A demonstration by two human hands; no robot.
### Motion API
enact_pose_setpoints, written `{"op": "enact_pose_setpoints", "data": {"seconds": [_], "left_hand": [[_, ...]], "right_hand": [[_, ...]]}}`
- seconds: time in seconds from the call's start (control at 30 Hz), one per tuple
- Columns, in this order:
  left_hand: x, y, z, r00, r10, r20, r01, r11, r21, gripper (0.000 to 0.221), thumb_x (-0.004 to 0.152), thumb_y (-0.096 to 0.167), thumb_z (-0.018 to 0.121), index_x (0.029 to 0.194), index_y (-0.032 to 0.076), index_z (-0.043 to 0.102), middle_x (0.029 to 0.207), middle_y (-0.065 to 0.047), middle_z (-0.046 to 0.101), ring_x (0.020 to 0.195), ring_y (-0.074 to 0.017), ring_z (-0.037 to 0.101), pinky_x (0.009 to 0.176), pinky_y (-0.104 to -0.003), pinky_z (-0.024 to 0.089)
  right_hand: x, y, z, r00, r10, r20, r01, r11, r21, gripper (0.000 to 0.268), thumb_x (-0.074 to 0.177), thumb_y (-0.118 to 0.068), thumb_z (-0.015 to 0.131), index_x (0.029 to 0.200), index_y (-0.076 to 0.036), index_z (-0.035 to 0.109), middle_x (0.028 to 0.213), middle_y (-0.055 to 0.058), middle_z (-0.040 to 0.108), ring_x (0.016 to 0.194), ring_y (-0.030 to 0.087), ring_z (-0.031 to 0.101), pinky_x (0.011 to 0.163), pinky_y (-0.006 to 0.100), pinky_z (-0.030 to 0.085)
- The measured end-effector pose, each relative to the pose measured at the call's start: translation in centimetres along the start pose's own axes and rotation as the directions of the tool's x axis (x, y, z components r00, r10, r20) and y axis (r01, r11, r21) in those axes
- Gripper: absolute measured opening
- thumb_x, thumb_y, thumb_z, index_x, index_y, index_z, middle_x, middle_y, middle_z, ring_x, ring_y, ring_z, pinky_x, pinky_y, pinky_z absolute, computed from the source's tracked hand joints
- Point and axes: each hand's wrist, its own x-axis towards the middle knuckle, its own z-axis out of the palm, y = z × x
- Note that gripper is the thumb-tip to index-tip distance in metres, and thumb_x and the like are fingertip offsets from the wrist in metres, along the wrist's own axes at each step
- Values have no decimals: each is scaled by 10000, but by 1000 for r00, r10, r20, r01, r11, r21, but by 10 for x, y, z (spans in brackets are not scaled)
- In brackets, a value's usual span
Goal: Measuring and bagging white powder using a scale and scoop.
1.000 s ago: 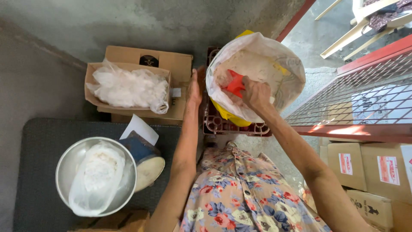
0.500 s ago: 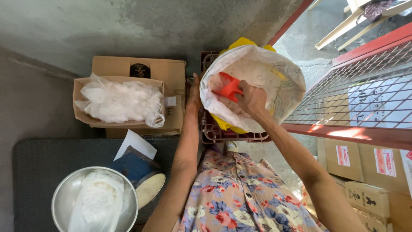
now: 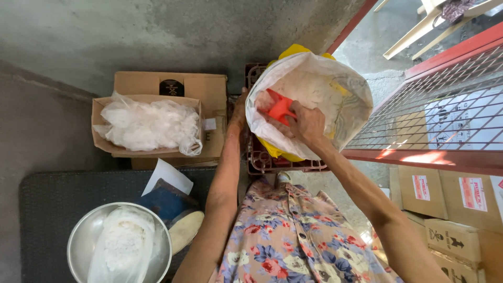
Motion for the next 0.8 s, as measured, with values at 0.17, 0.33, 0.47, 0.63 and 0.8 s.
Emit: {"op": "enact_pose_setpoints", "data": {"seconds": [0.17, 0.33, 0.47, 0.63, 0.8], "left_hand": [[3, -10, -5, 1000, -14, -16, 14, 1000, 9, 681, 1067, 590, 346, 1256, 26, 678, 1146, -84, 727, 1017, -225, 667, 910, -386, 542], [-2, -20, -9, 1000, -23, -21, 22, 999, -43, 688, 1062, 596, 326, 1328, 45, 640, 1208, -86, 711, 1067, -224, 662, 950, -384, 531], [1, -17, -3, 999, -33, 3, 33, 997, -74, 703, 1059, 600, 308, 1388, 56, 608, 1268, -89, 695, 1122, -227, 652, 992, -383, 517], [-24, 17, 11, 999, 2, 36, 1, 998, -64, 730, 1065, 601, 293, 1428, 37, 580, 1362, -104, 664, 1234, -249, 615, 1067, -389, 477], [-57, 67, 26, 989, 121, -87, -116, 991, 60, 743, 1025, 615, 340, 1532, 88, 466, 1573, -63, 476, 1449, -219, 423, 1183, -359, 313]], "right_hand": [[16, -5, 18, 999, 13, -41, -11, 999, 50, 280, 826, -273, 799, 1011, -129, 646, 776, 137, 722, 684, 382, 691, 643, 510, 540], [24, 0, 26, 998, 55, -20, -54, 998, 36, 294, 816, -271, 814, 1016, -129, 654, 788, 147, 722, 724, 395, 695, 643, 515, 538], [20, 3, 12, 988, 150, -35, -141, 974, 176, 323, 788, -296, 839, 1000, -122, 670, 843, 140, 742, 787, 358, 720, 671, 478, 546], [2, 11, -3, 960, 273, -55, -249, 929, 273, 340, 795, -321, 844, 985, -105, 661, 915, 105, 766, 811, 312, 735, 701, 441, 544], [-14, 26, -18, 960, 269, -81, -254, 954, 162, 348, 835, -343, 839, 1038, -117, 669, 949, 113, 764, 837, 328, 728, 719, 455, 546]]}}
